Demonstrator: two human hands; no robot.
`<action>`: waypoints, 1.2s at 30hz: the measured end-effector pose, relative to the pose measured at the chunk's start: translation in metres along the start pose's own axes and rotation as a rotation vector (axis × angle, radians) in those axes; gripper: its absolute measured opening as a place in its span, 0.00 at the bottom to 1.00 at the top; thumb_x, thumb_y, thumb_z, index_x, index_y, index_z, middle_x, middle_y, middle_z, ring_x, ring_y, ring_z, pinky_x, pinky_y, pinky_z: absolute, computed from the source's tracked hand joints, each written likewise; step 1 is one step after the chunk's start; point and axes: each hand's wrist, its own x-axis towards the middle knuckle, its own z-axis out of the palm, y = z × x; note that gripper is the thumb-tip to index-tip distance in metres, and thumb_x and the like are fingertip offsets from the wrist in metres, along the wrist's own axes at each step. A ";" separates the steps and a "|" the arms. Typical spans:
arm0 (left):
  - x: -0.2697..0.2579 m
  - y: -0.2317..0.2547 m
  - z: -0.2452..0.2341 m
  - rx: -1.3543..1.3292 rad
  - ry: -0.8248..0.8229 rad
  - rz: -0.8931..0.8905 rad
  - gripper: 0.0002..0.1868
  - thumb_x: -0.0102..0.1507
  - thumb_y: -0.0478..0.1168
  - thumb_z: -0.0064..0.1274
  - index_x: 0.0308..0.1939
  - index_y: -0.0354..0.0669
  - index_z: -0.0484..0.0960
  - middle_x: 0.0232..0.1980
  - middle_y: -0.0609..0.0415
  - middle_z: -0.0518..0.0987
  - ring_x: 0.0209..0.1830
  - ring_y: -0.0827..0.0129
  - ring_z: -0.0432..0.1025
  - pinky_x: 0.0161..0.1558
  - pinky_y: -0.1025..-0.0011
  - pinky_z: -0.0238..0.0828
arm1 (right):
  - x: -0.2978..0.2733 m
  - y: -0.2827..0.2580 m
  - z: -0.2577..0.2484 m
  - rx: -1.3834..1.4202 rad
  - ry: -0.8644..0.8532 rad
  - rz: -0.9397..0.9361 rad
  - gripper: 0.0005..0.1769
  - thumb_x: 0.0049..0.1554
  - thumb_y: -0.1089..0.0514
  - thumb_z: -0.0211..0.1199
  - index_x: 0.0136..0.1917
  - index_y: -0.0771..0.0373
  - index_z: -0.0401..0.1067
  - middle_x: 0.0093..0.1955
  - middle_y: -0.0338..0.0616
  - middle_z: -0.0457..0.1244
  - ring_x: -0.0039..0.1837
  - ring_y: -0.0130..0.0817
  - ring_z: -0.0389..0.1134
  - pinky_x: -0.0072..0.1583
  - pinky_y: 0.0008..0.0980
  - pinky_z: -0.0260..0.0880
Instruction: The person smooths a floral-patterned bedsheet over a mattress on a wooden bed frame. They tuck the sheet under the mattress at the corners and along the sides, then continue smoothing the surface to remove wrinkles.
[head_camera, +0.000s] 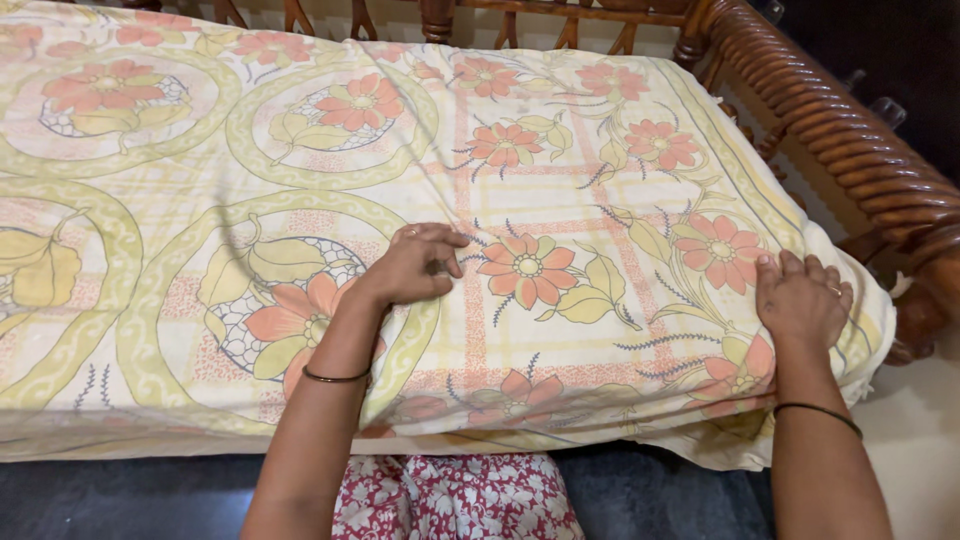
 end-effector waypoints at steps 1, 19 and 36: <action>0.001 -0.002 0.001 0.000 0.011 0.018 0.07 0.49 0.40 0.59 0.30 0.50 0.88 0.65 0.58 0.79 0.74 0.58 0.61 0.74 0.54 0.45 | -0.001 0.001 0.000 0.001 0.003 -0.002 0.36 0.70 0.30 0.39 0.76 0.53 0.69 0.79 0.54 0.58 0.79 0.56 0.53 0.77 0.57 0.43; -0.022 -0.030 -0.059 0.258 0.235 -0.607 0.38 0.58 0.61 0.55 0.69 0.50 0.71 0.72 0.42 0.67 0.75 0.49 0.58 0.72 0.47 0.50 | 0.055 -0.215 -0.030 0.023 -0.349 -0.418 0.44 0.59 0.33 0.58 0.80 0.55 0.57 0.80 0.54 0.51 0.84 0.54 0.43 0.79 0.47 0.45; -0.157 -0.176 -0.144 0.933 0.599 -1.023 0.25 0.75 0.58 0.46 0.54 0.39 0.85 0.60 0.44 0.78 0.65 0.49 0.69 0.65 0.47 0.58 | 0.037 -0.374 0.023 0.631 -0.331 -0.574 0.33 0.64 0.33 0.45 0.71 0.53 0.70 0.79 0.48 0.55 0.82 0.48 0.49 0.78 0.48 0.43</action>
